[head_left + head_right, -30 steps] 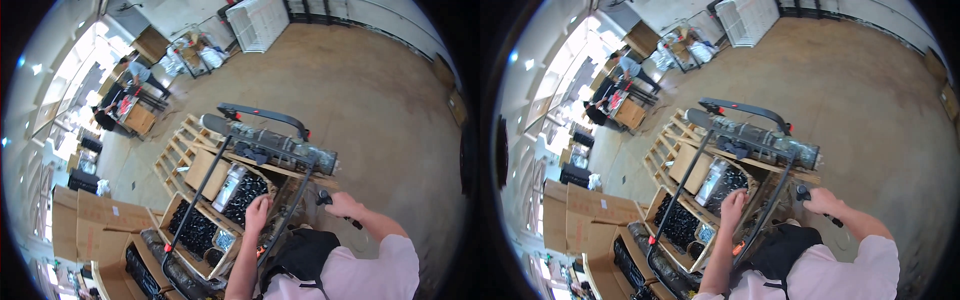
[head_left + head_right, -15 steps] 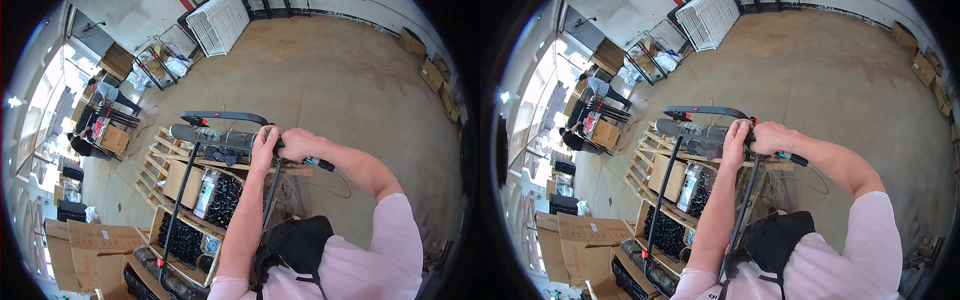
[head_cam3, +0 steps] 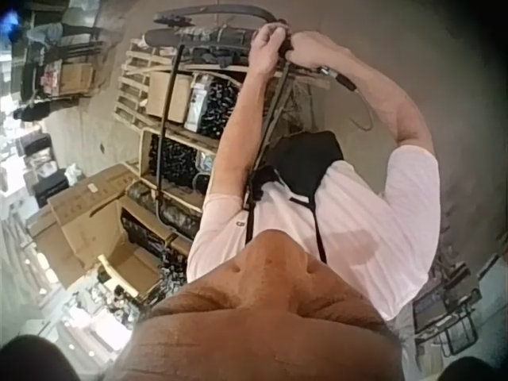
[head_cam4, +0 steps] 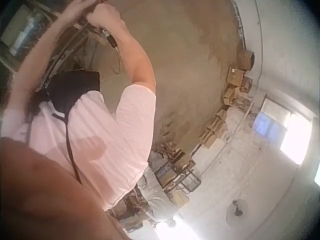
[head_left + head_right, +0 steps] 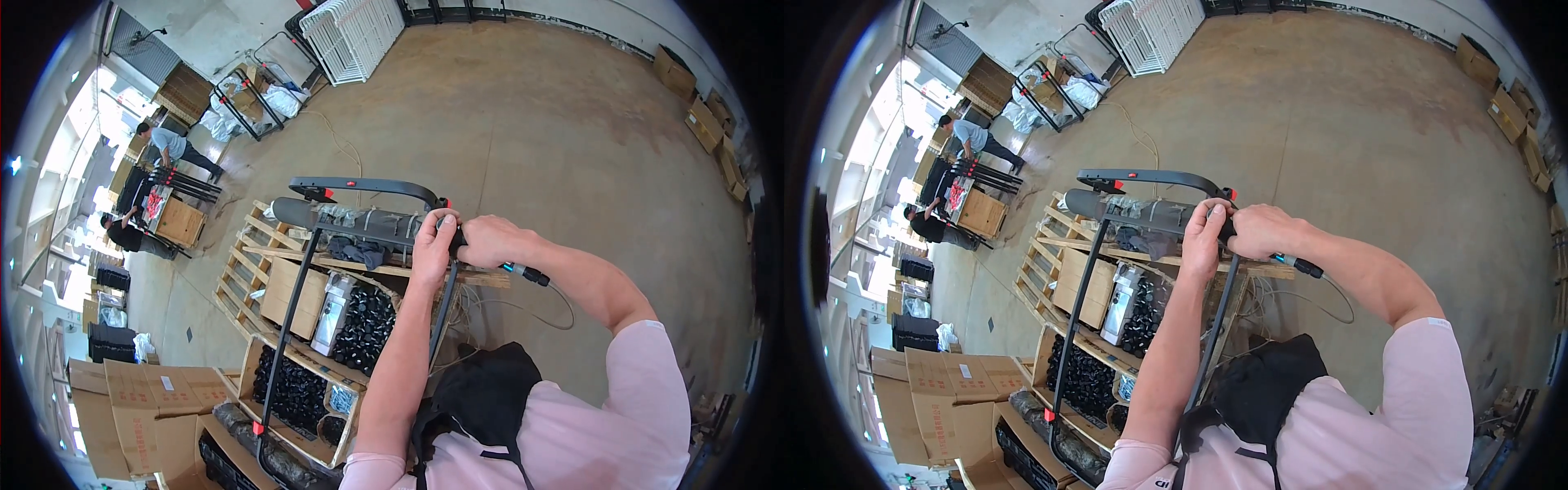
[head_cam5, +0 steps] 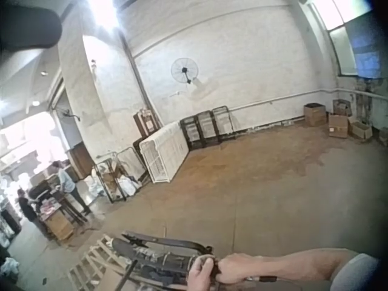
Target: Assembling plastic components onto a metal frame using screws and an electric screwdriver in a factory setting.
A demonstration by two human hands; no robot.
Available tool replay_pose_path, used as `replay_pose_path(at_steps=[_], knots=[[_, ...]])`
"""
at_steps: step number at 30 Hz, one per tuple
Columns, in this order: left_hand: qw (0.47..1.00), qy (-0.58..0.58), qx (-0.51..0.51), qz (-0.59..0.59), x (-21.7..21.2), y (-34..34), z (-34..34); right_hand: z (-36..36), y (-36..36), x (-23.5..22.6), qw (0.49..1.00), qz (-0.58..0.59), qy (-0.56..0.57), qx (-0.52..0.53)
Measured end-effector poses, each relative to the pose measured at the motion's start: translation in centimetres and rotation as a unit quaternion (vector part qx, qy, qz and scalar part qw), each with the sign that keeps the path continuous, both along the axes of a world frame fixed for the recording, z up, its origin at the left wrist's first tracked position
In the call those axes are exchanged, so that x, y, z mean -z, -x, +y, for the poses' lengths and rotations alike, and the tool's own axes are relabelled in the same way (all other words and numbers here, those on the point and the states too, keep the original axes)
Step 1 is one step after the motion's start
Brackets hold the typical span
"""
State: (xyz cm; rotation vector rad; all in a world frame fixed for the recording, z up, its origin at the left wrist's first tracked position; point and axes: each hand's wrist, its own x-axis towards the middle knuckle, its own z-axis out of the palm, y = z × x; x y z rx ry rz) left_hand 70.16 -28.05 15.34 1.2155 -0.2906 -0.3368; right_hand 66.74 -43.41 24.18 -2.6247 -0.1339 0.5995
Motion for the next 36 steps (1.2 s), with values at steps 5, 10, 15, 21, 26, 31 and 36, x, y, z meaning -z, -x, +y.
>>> replay_pose_path(at_steps=[5, 10, 15, 21, 26, 31, 36], knots=[[0.999, -0.011, 0.004, -0.034, 0.2, 0.1, 0.2, -0.1, 0.0, 1.1, 1.000, -0.015, -0.003, 0.002], [0.999, -0.041, 0.003, -0.034, 0.8, 0.0, 0.3, 0.0, -0.3, 1.4, 1.000, -0.014, -0.002, 0.025], [0.998, -0.053, 0.010, -0.011, 2.3, -0.3, 0.7, 0.4, -1.4, 1.2, 0.992, 0.126, -0.001, 0.019], [0.997, -0.070, 0.018, -0.031, 1.3, -0.4, 1.1, 0.7, -2.6, 3.2, 0.994, 0.099, 0.040, 0.026], [0.995, -0.088, 0.041, 0.007, 0.4, -0.2, 1.6, 1.7, -1.6, 1.5, 0.991, 0.113, 0.004, 0.069], [0.997, -0.053, 0.060, 0.022, 0.2, -0.5, 1.3, 2.5, -0.7, -0.9, 0.985, 0.127, 0.013, 0.113], [0.998, 0.035, 0.025, 0.043, 1.5, -1.6, 1.7, 4.8, -1.3, -1.8, 0.989, 0.093, 0.023, 0.111]])
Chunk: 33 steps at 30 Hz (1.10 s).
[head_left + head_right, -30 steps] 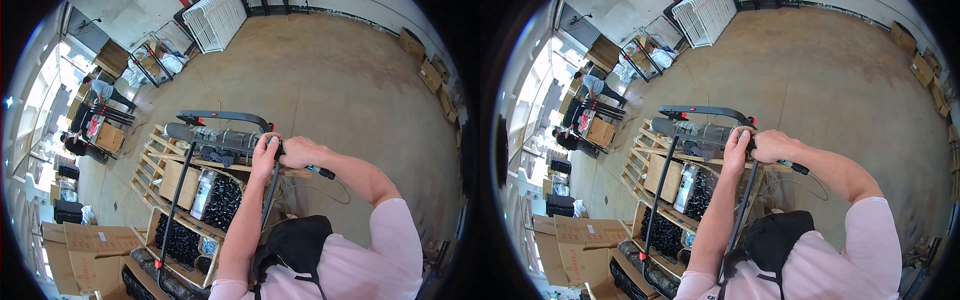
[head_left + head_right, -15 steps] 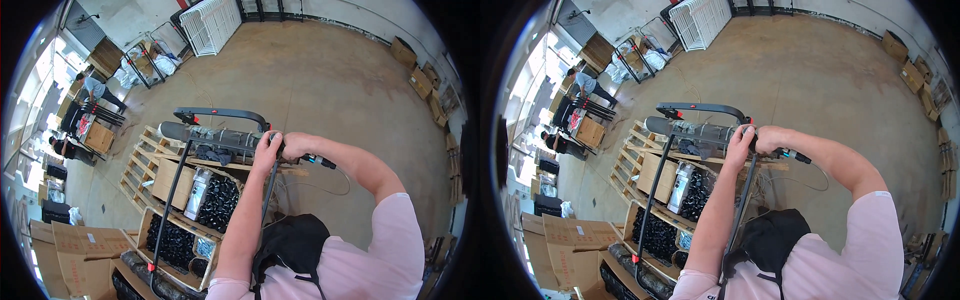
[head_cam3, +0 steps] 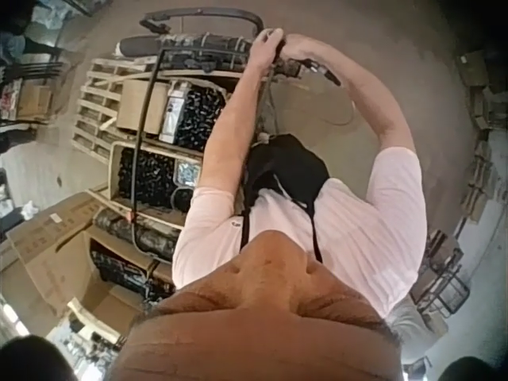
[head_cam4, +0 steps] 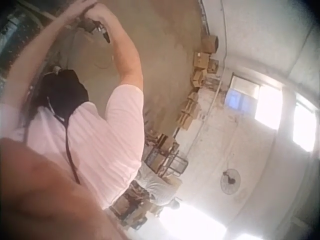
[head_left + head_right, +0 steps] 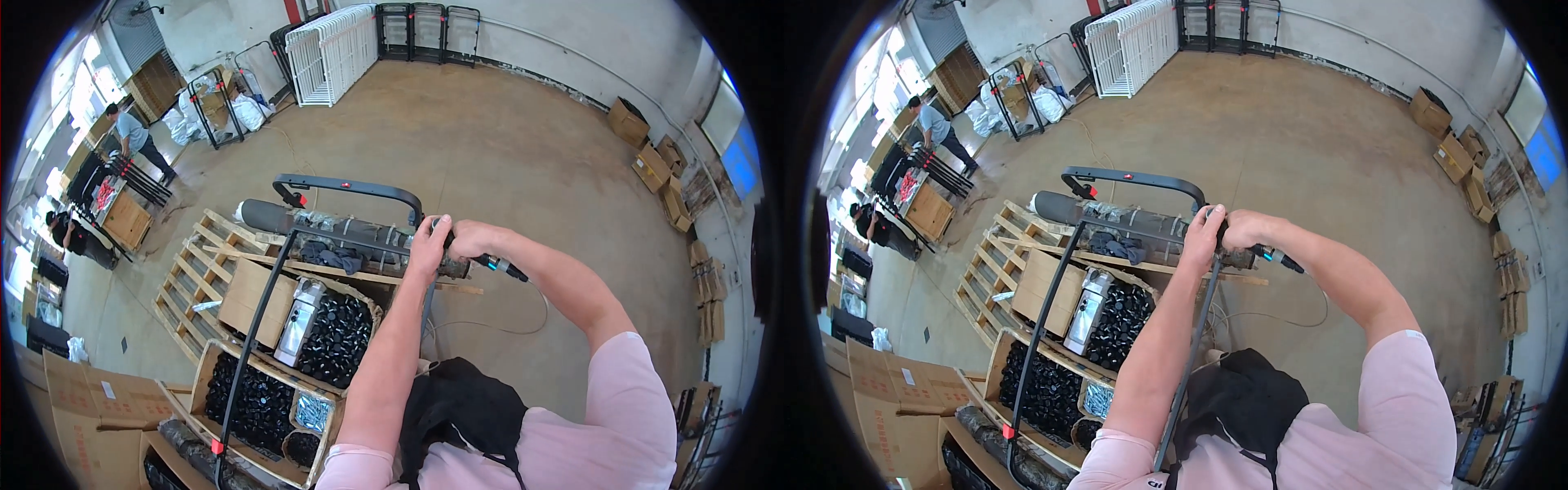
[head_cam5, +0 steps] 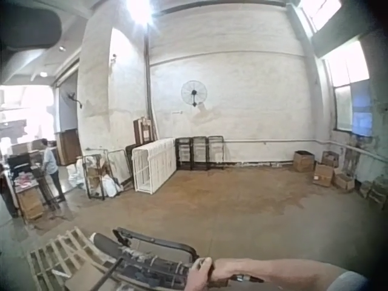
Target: Assembling plastic components onto a metal frame using screws and an electric screwdriver in a factory setting.
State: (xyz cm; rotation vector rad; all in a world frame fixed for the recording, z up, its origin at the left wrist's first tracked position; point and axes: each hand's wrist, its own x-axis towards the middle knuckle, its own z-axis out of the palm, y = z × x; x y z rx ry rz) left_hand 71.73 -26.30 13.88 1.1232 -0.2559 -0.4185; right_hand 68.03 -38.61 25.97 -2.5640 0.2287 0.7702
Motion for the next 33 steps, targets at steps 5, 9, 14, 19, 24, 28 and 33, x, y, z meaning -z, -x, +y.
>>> replay_pose_path(at_steps=[5, 9, 14, 19, 24, 28, 33], knots=[[0.995, -0.008, -0.088, -0.045, -2.9, -3.7, 4.1, 4.3, -4.0, -3.6, 0.996, -0.050, 0.013, -0.078], [0.987, 0.001, -0.156, -0.028, -2.8, -9.7, 11.5, 10.9, -11.5, -2.5, 0.974, -0.116, 0.051, -0.188], [0.958, -0.034, -0.285, -0.015, -2.0, -17.6, 21.2, 20.1, -21.2, -0.6, 0.966, -0.116, -0.011, -0.232], [0.942, -0.035, -0.334, -0.009, -2.8, -22.8, 26.6, 25.8, -27.8, 0.2, 0.954, -0.127, -0.017, -0.270], [0.929, -0.031, -0.370, 0.002, -0.4, -25.2, 29.2, 28.4, -30.8, 1.6, 0.947, -0.117, -0.024, -0.297], [0.927, -0.015, -0.373, 0.016, -0.5, -25.7, 28.2, 27.8, -31.8, 1.8, 0.945, -0.112, -0.018, -0.306], [0.931, -0.016, -0.363, 0.020, -0.5, -25.5, 28.4, 28.2, -31.9, 1.9, 0.942, -0.094, -0.013, -0.321]])
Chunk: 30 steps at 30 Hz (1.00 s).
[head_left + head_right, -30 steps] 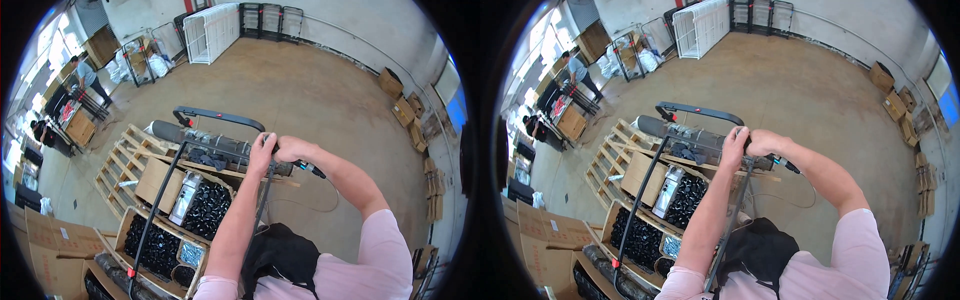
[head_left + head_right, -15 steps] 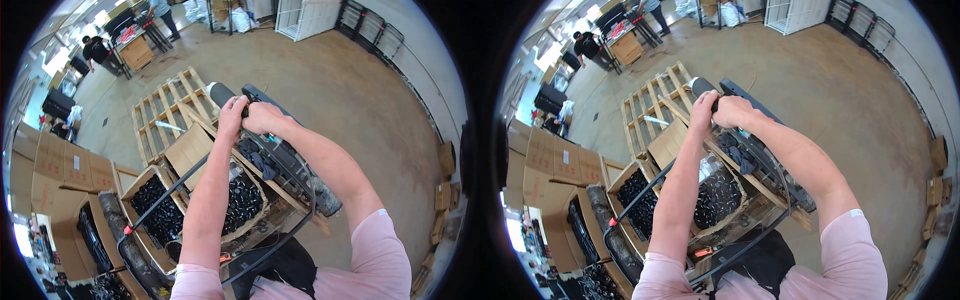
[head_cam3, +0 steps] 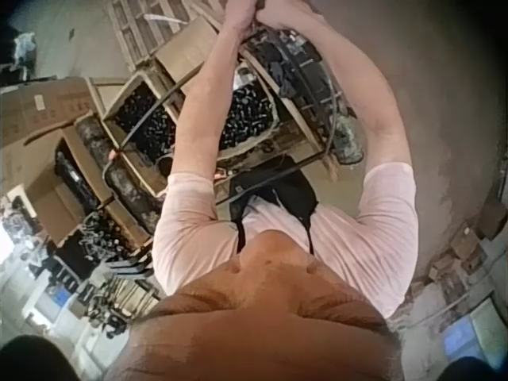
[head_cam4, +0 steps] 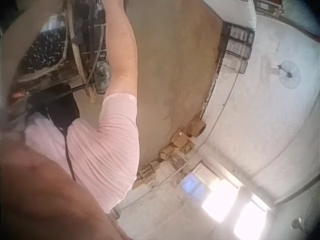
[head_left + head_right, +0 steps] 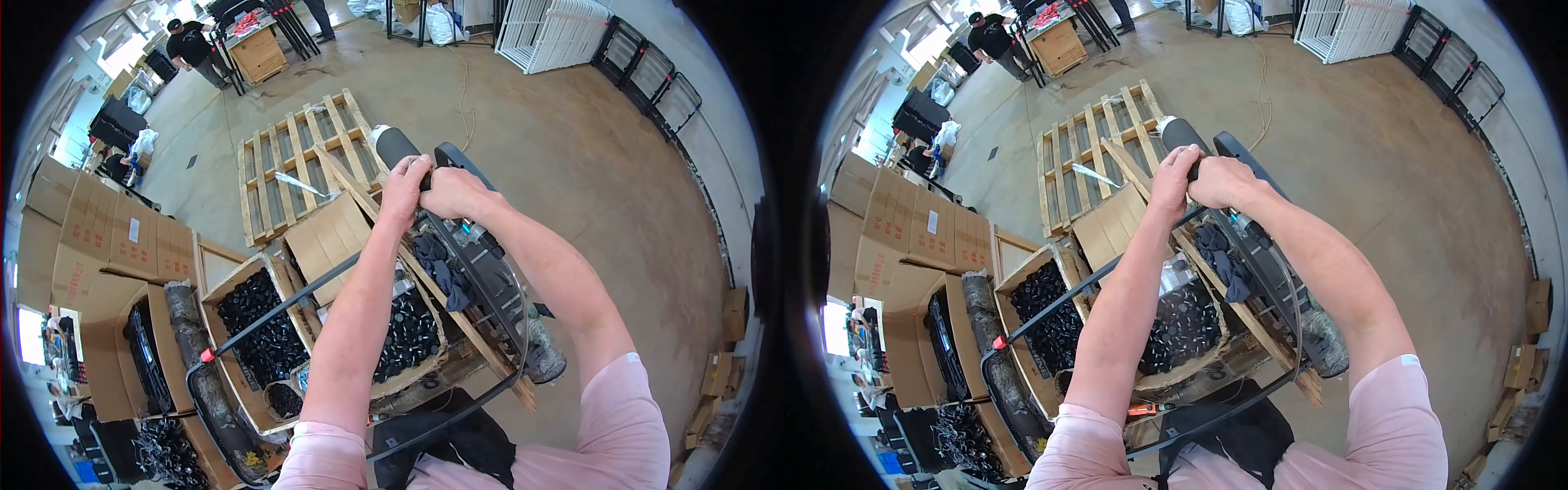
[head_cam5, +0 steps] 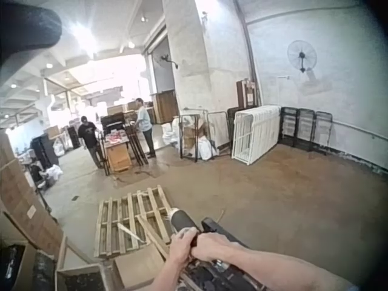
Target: Assembling plastic components onto a metal frame using screws and an electric screwdriver in a factory setting.
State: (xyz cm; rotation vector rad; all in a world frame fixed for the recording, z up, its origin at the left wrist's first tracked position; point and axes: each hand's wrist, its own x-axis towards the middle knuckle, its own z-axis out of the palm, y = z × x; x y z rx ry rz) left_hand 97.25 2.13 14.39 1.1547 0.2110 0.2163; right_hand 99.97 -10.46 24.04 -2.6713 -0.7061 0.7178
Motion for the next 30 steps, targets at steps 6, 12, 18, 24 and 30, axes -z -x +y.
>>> replay_pose_path(at_steps=[6, 12, 18, 24, 30], knots=[[1.000, -0.015, -0.013, 0.005, 0.3, 0.9, 0.0, 0.5, 0.1, 0.9, 1.000, 0.005, 0.017, -0.005], [0.999, -0.045, -0.012, 0.013, 0.9, 1.0, 0.6, 0.8, 0.0, 1.6, 1.000, 0.005, 0.001, 0.002], [0.999, -0.035, -0.032, 0.023, 1.5, 0.9, 0.3, 1.1, -0.1, 1.7, 0.999, 0.029, 0.039, 0.022], [0.996, -0.077, -0.045, 0.016, 1.9, 0.7, 0.2, 1.4, -2.1, 5.3, 0.993, 0.110, -0.017, 0.030], [0.995, -0.073, -0.034, 0.061, 0.5, 1.2, 0.4, 1.9, -2.9, 5.8, 0.992, 0.117, -0.053, 0.015]])
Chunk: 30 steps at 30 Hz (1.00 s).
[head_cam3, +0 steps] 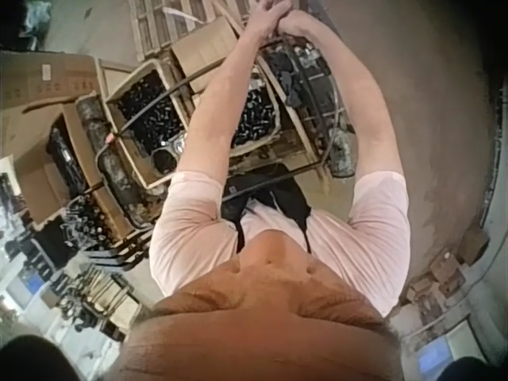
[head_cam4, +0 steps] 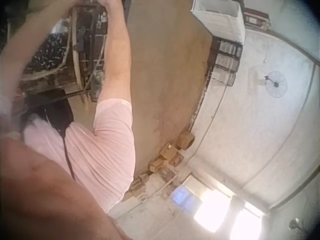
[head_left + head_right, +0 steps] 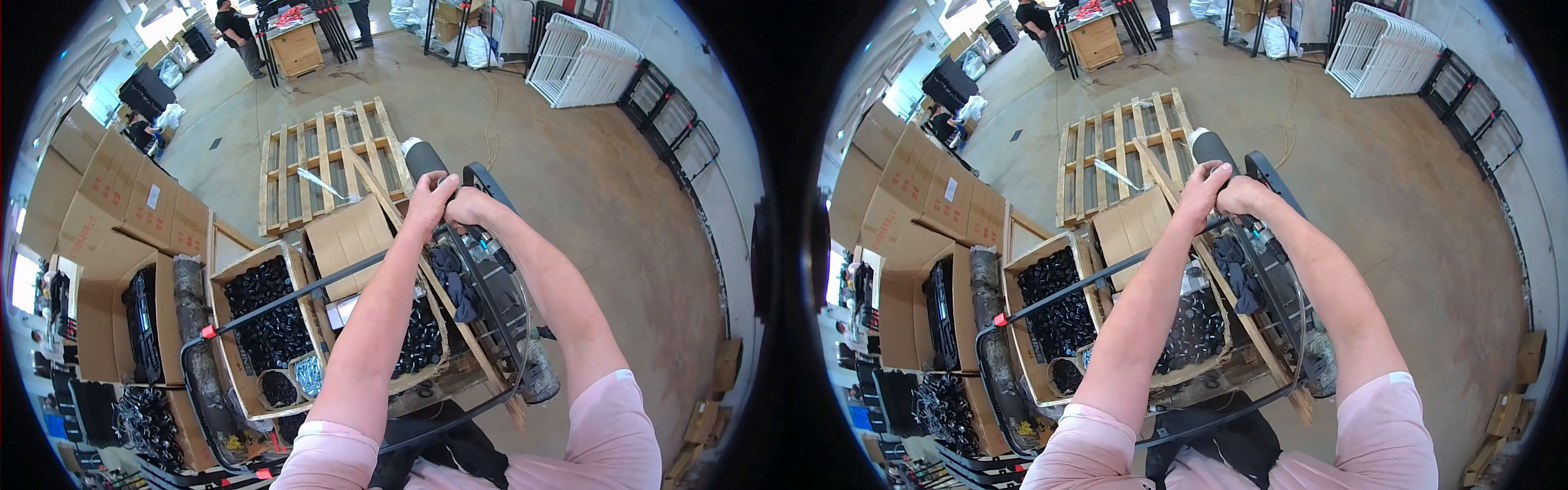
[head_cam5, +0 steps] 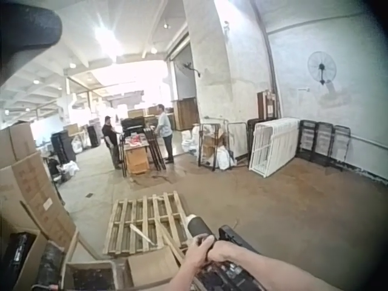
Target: Assembling plastic components onto a metal frame using screws and an electric screwdriver in a factory setting.
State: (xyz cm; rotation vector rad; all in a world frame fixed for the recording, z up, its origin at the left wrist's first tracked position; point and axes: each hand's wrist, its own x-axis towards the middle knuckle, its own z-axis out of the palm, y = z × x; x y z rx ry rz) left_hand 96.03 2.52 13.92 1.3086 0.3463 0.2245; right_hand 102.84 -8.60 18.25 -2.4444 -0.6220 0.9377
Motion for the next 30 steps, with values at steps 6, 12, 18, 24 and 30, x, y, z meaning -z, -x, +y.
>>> replay_pose_path(at_steps=[6, 12, 18, 24, 30], knots=[[0.984, -0.146, -0.102, 0.028, 0.3, 1.8, 0.8, 0.6, 0.8, -1.2, 0.998, 0.023, -0.045, 0.024], [0.993, -0.045, -0.106, 0.040, 3.6, 13.7, 1.4, 0.3, 2.4, -3.5, 0.998, 0.003, -0.028, 0.049], [0.989, 0.077, -0.094, 0.082, 4.7, 28.7, 4.0, 1.0, 15.4, -9.4, 0.977, 0.089, -0.190, 0.043], [0.961, 0.230, -0.063, 0.140, 3.5, 41.4, 9.4, 5.9, 32.0, -0.3, 0.946, -0.156, -0.133, -0.251], [0.948, 0.047, -0.194, 0.247, 9.1, 55.6, 15.0, 14.4, 49.6, 6.6, 0.872, -0.251, -0.091, -0.410]])
